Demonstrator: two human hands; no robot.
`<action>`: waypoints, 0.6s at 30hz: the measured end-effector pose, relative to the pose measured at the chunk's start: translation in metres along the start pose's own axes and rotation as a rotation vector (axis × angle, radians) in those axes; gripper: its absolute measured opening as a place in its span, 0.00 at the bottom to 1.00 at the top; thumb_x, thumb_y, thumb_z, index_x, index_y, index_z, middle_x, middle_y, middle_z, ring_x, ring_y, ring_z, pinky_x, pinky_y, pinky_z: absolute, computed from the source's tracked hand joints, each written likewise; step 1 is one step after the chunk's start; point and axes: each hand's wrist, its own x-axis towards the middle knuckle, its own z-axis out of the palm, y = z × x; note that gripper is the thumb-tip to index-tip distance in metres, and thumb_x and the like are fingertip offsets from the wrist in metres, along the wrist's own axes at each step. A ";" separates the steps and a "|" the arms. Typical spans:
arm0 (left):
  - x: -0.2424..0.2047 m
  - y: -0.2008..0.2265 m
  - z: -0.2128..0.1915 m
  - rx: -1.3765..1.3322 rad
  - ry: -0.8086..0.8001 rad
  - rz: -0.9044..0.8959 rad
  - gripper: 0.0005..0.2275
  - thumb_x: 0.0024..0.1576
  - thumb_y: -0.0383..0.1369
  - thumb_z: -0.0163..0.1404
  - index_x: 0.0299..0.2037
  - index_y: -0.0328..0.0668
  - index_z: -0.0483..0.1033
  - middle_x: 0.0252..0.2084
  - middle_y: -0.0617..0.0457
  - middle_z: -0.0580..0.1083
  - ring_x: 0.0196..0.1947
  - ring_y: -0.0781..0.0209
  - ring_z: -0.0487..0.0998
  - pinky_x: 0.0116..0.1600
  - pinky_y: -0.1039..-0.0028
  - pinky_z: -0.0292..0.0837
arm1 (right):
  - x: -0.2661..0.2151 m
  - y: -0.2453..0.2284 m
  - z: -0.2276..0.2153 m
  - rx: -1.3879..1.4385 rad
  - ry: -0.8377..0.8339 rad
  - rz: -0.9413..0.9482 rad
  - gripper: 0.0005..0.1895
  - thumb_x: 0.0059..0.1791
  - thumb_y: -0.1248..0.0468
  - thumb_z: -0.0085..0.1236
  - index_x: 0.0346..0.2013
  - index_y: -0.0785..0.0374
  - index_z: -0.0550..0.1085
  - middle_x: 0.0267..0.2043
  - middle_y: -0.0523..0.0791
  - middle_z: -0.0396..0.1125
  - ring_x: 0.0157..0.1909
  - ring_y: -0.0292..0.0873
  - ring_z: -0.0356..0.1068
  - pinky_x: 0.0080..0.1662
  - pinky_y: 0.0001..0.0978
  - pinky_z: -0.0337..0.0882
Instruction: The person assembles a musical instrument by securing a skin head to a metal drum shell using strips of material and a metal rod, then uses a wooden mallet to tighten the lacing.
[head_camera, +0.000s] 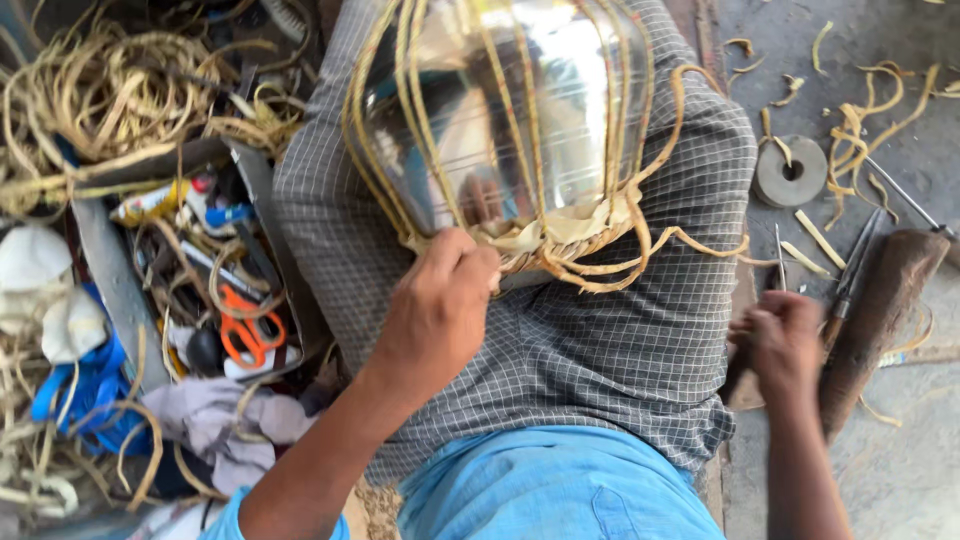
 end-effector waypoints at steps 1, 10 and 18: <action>0.000 0.001 0.000 -0.051 -0.010 -0.058 0.05 0.59 0.22 0.51 0.44 0.32 0.76 0.40 0.42 0.72 0.42 0.46 0.78 0.48 0.60 0.75 | -0.011 -0.021 -0.006 0.015 -0.024 -0.024 0.15 0.59 0.70 0.45 0.61 0.66 0.59 0.45 0.51 0.66 0.38 0.41 0.72 0.41 0.32 0.77; 0.020 -0.005 -0.003 -0.138 -0.093 -0.170 0.06 0.56 0.29 0.57 0.41 0.38 0.81 0.40 0.47 0.81 0.38 0.53 0.84 0.44 0.65 0.78 | -0.111 -0.151 0.044 -0.591 -0.704 -0.296 0.39 0.43 0.67 0.56 0.70 0.51 0.61 0.34 0.42 0.76 0.35 0.40 0.74 0.39 0.37 0.77; 0.021 -0.007 0.002 -0.125 -0.084 -0.221 0.05 0.56 0.29 0.56 0.38 0.39 0.81 0.39 0.49 0.82 0.37 0.55 0.85 0.43 0.67 0.80 | -0.098 -0.190 0.113 -0.721 -0.745 -0.272 0.39 0.50 0.65 0.52 0.75 0.41 0.54 0.33 0.46 0.70 0.31 0.47 0.74 0.37 0.43 0.75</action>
